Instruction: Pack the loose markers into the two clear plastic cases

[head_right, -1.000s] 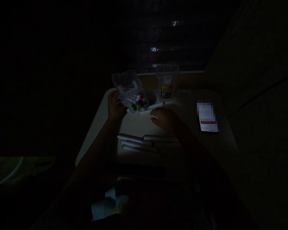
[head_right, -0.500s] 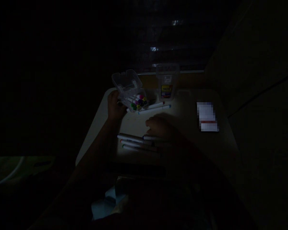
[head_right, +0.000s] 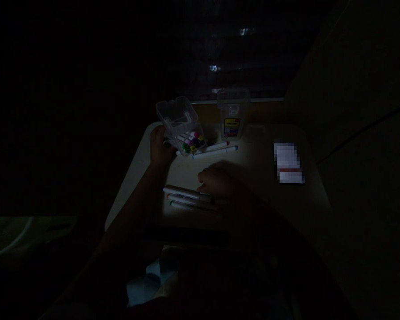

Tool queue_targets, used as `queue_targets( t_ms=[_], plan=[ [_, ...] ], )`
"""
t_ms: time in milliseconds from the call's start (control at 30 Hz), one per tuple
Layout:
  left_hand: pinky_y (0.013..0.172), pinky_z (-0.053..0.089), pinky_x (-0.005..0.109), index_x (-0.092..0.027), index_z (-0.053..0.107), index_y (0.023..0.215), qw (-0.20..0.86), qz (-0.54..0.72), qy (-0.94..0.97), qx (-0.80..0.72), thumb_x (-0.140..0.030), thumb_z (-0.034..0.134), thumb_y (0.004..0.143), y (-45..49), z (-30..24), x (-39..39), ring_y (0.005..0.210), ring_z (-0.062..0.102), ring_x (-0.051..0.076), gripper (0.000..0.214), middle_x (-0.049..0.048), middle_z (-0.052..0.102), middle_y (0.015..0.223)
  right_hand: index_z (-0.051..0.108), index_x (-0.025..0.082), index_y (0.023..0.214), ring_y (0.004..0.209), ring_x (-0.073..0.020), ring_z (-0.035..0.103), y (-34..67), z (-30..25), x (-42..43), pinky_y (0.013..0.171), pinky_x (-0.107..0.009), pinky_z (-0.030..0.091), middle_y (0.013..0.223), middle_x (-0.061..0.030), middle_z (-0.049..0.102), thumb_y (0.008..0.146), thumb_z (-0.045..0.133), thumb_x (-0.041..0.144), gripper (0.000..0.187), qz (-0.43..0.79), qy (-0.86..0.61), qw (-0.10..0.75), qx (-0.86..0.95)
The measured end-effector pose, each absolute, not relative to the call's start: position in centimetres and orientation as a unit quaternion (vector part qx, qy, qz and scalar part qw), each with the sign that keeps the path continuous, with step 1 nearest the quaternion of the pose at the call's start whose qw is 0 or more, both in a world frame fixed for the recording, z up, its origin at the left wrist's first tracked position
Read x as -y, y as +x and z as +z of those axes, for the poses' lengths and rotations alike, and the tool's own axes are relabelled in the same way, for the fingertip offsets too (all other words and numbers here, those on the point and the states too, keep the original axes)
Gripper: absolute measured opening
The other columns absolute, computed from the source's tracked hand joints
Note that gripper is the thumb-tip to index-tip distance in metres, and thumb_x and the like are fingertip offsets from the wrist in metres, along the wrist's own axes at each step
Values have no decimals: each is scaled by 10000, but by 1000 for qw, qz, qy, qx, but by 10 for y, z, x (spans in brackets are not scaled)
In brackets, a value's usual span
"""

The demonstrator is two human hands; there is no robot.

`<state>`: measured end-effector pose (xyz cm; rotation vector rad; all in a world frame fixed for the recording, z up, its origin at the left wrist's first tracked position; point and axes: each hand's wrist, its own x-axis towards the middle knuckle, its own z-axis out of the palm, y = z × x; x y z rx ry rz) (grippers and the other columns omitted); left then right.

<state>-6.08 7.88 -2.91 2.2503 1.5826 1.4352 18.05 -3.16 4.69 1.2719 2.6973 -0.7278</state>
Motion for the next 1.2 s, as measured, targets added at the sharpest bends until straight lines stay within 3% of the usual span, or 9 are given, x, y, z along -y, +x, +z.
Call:
queue_targets(
  t_ms=[500,833,1200],
  plan=[
    [1055,428,486,-271,499,1269,31,467,722,-510,-404,714,703,-63,-33,-81,1280,441,316,620,108,496,1315,705,153,911,780,-195,624,181,47,31,627,-279,340,931,-102,712,791,499,223,249,-120,421,62,-897],
    [1072,408,491,-242,506,1271,20,462,725,-511,-389,695,724,-61,-29,-79,1272,441,317,597,113,505,1304,675,157,991,865,-213,633,188,48,29,645,-273,362,989,-99,701,795,506,201,262,-143,429,92,-887],
    [1079,396,507,-233,502,1274,17,460,727,-509,-451,706,716,-62,-29,-80,1273,445,333,633,124,511,1301,660,136,1025,917,-212,627,189,58,23,752,-288,423,1036,-114,688,831,483,177,267,-160,454,-13,-876]
  ],
)
